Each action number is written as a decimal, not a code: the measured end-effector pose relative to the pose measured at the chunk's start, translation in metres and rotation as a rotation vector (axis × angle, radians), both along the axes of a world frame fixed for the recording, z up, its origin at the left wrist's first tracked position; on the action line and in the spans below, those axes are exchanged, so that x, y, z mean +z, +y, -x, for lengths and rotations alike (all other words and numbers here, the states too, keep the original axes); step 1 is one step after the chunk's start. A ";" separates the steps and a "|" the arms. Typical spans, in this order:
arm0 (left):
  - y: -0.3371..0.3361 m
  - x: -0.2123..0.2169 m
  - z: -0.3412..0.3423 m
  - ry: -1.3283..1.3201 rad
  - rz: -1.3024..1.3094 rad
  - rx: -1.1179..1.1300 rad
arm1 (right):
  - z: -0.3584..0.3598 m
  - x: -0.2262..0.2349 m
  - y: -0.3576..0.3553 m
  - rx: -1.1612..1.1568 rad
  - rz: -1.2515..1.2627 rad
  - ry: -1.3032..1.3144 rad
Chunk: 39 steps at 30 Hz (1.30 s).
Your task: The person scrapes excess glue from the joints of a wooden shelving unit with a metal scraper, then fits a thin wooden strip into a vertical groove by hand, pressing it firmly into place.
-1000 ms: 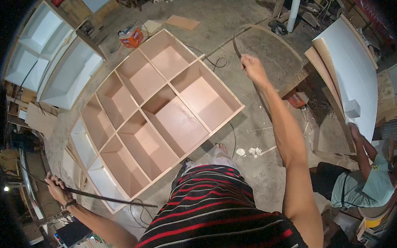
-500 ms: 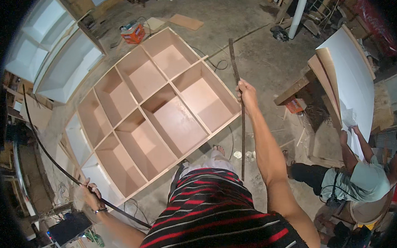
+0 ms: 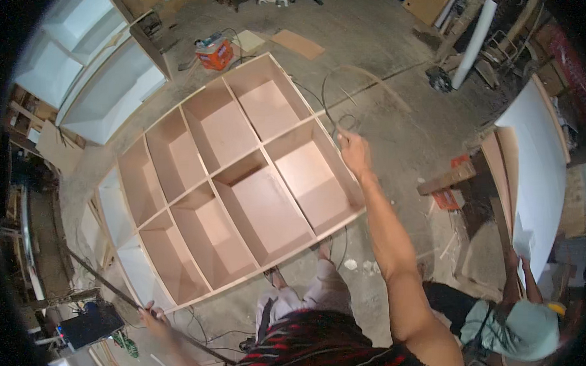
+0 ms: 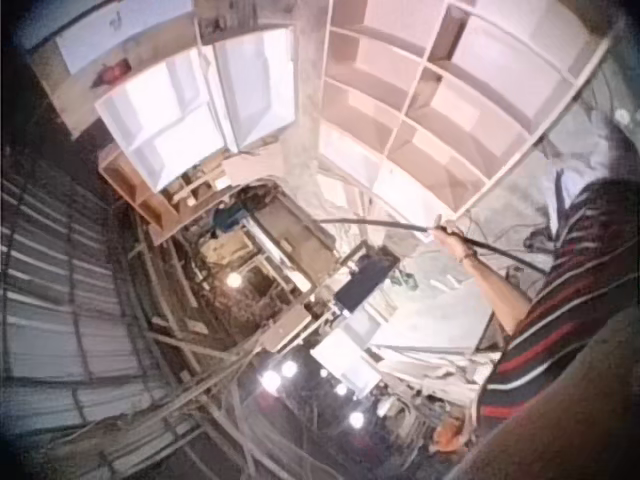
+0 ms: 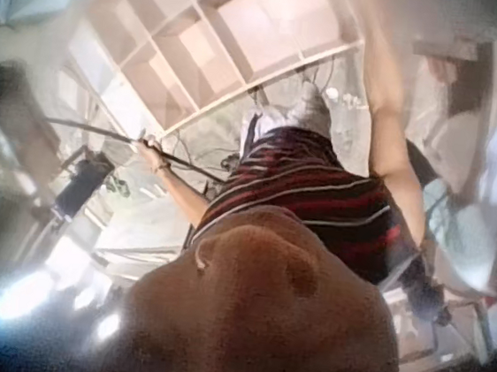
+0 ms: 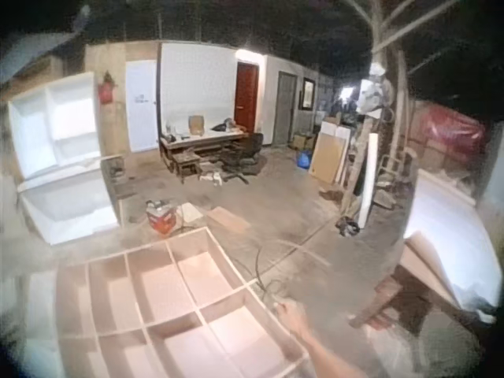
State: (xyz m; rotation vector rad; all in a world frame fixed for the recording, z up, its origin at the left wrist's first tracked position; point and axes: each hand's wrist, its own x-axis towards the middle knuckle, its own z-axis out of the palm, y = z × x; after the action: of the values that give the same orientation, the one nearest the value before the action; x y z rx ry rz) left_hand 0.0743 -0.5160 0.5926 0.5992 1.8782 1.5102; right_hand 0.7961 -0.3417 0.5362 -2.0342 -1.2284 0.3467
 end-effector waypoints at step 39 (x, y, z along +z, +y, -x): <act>-0.107 -0.061 -0.184 0.230 0.788 0.114 | -0.145 -0.490 0.100 0.114 0.241 -0.103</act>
State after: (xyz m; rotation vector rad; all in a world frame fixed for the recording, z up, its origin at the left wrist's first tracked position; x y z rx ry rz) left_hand 0.2579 -0.6225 0.5320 0.2954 2.4891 0.6600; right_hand 0.9407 -0.2419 0.0461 -2.2128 -1.4284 0.4687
